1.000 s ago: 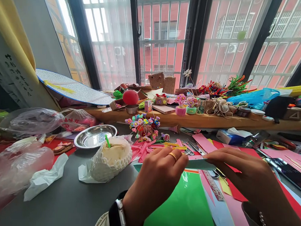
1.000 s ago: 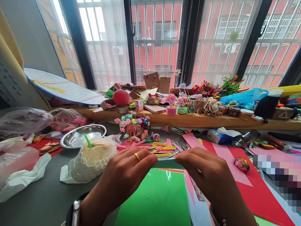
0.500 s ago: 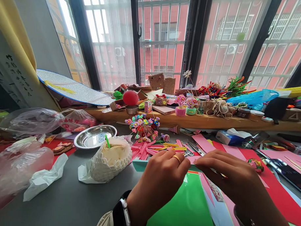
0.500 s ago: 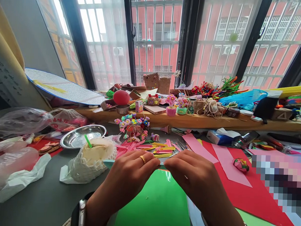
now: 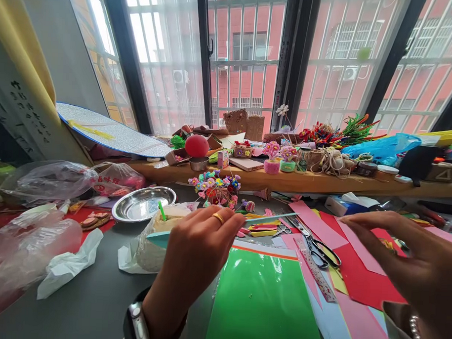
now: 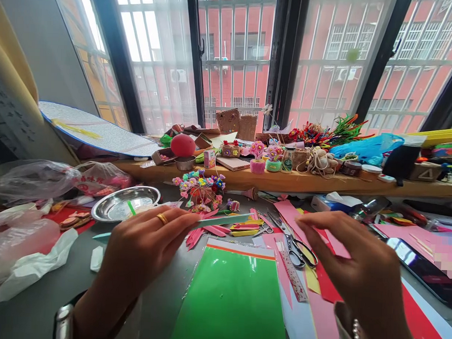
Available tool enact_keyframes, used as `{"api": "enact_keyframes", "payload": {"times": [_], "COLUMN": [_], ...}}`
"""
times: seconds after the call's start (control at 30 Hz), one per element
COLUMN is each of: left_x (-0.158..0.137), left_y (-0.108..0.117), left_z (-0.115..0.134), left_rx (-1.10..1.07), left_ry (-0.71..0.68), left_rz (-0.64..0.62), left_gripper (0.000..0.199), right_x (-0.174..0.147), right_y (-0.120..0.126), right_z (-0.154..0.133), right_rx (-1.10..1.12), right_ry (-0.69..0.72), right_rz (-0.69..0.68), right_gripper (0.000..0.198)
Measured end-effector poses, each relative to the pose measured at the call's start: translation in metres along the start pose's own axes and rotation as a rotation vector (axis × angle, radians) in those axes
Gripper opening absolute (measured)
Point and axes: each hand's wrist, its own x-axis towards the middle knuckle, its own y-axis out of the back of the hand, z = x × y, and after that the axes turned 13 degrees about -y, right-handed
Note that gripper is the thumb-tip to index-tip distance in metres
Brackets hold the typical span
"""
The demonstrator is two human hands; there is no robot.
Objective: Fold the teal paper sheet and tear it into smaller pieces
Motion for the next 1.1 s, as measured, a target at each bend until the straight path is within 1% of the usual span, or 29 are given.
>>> {"api": "enact_keyframes", "payload": {"times": [0.03, 0.13, 0.17, 0.27, 0.37, 0.43, 0.6, 0.7, 0.77, 0.8, 0.83, 0.87, 0.9, 0.93, 0.97, 1.0, 1.03, 1.1], "left_x": [0.002, 0.008, 0.010, 0.012, 0.010, 0.006, -0.008, -0.015, -0.014, -0.011, -0.008, -0.003, 0.002, 0.006, 0.010, 0.013, 0.015, 0.016], "left_y": [-0.001, -0.009, -0.011, -0.015, -0.012, -0.008, 0.007, 0.015, 0.016, 0.015, 0.012, 0.008, 0.002, -0.004, -0.010, -0.016, -0.021, -0.026], "left_z": [0.004, 0.022, 0.028, 0.036, 0.028, 0.017, -0.014, -0.028, -0.028, -0.025, -0.018, -0.010, 0.000, 0.011, 0.021, 0.029, 0.035, 0.040], "left_rx": [-0.019, -0.123, -0.148, -0.155, -0.164, -0.157, -0.074, 0.086, 0.173, 0.178, 0.137, 0.057, -0.013, -0.063, -0.102, -0.137, -0.161, -0.176], "left_ry": [-0.018, -0.090, -0.107, -0.106, -0.086, -0.061, -0.007, 0.082, 0.148, 0.158, 0.134, 0.077, 0.021, -0.039, -0.078, -0.119, -0.126, -0.122], "left_rz": [-0.023, -0.116, -0.130, -0.125, -0.133, -0.127, -0.048, 0.013, 0.087, 0.118, 0.133, 0.128, 0.107, 0.074, 0.027, -0.023, -0.059, -0.085], "left_gripper": [0.011, 0.012, 0.013, 0.012, 0.011, 0.011, 0.012, 0.010, 0.009, 0.010, 0.013, 0.015, 0.017, 0.017, 0.017, 0.014, 0.011, 0.011], "right_x": [-0.001, -0.007, -0.009, -0.012, -0.008, -0.003, 0.004, 0.007, 0.007, 0.006, 0.005, 0.003, 0.001, -0.002, -0.005, -0.007, -0.009, -0.010], "right_y": [-0.004, -0.019, -0.024, -0.031, -0.026, -0.019, 0.000, 0.005, 0.003, -0.001, -0.005, -0.010, -0.015, -0.019, -0.023, -0.025, -0.027, -0.027], "right_z": [-0.005, -0.019, -0.021, -0.021, -0.011, -0.003, 0.016, 0.026, 0.028, 0.027, 0.023, 0.017, 0.010, 0.003, -0.004, -0.011, -0.016, -0.021], "right_rx": [0.040, 0.121, 0.134, 0.148, 0.126, 0.091, -0.039, -0.161, -0.171, -0.150, -0.106, -0.065, -0.020, 0.024, 0.055, 0.077, 0.095, 0.112], "right_ry": [0.072, 0.338, 0.360, 0.346, 0.376, 0.381, 0.232, 0.237, 0.245, 0.261, 0.278, 0.301, 0.335, 0.345, 0.351, 0.328, 0.328, 0.328], "right_rz": [-0.025, -0.174, -0.202, -0.263, -0.257, -0.227, -0.099, -0.002, -0.004, -0.039, -0.078, -0.116, -0.168, -0.192, -0.214, -0.219, -0.225, -0.232], "right_gripper": [0.011, 0.018, 0.015, 0.015, 0.015, 0.014, 0.013, 0.014, 0.015, 0.013, 0.012, 0.011, 0.012, 0.012, 0.012, 0.013, 0.013, 0.014]}}
